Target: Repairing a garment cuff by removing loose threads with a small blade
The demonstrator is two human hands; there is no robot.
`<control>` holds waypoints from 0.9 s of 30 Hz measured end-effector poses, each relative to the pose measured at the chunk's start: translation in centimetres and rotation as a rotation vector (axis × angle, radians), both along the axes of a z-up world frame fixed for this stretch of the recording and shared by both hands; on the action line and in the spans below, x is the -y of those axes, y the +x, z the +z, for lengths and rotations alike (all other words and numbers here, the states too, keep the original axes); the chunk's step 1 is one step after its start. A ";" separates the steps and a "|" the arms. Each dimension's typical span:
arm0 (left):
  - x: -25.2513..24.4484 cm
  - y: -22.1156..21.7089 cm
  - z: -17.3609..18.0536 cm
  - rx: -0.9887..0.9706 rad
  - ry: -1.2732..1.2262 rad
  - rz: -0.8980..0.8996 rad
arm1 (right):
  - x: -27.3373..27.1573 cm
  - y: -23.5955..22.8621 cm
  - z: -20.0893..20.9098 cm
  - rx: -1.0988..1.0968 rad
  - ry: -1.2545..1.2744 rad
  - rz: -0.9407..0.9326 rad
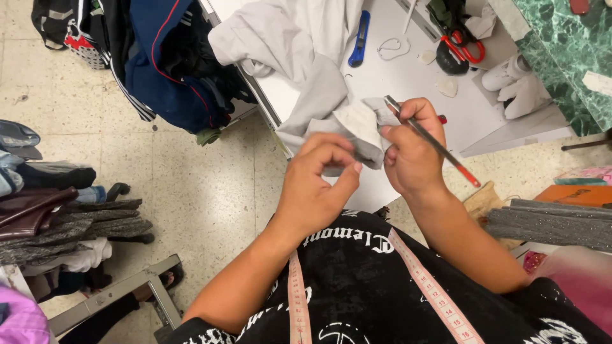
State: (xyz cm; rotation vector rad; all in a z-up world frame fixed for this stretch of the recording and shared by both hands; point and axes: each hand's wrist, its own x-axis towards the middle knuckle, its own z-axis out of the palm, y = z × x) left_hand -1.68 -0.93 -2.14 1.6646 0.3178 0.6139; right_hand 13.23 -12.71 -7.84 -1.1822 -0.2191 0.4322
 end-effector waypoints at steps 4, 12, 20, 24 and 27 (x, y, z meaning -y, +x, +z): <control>1.2 0.7 -2.4 0.019 -0.251 -0.221 | -0.7 -1.5 1.5 -0.091 0.029 0.015; 0.4 1.6 -1.8 0.066 0.056 -0.043 | -0.2 -3.4 0.2 -0.079 0.166 0.110; 1.0 0.5 -3.9 0.081 -0.179 -0.081 | 0.4 -5.8 1.8 0.220 -0.027 -0.137; 1.5 -0.3 -2.2 0.069 -0.319 -0.148 | 1.0 -6.0 1.5 0.347 -0.121 -0.190; 1.5 -0.4 -2.0 0.105 -0.348 -0.166 | 1.0 -6.6 1.5 0.338 -0.129 -0.234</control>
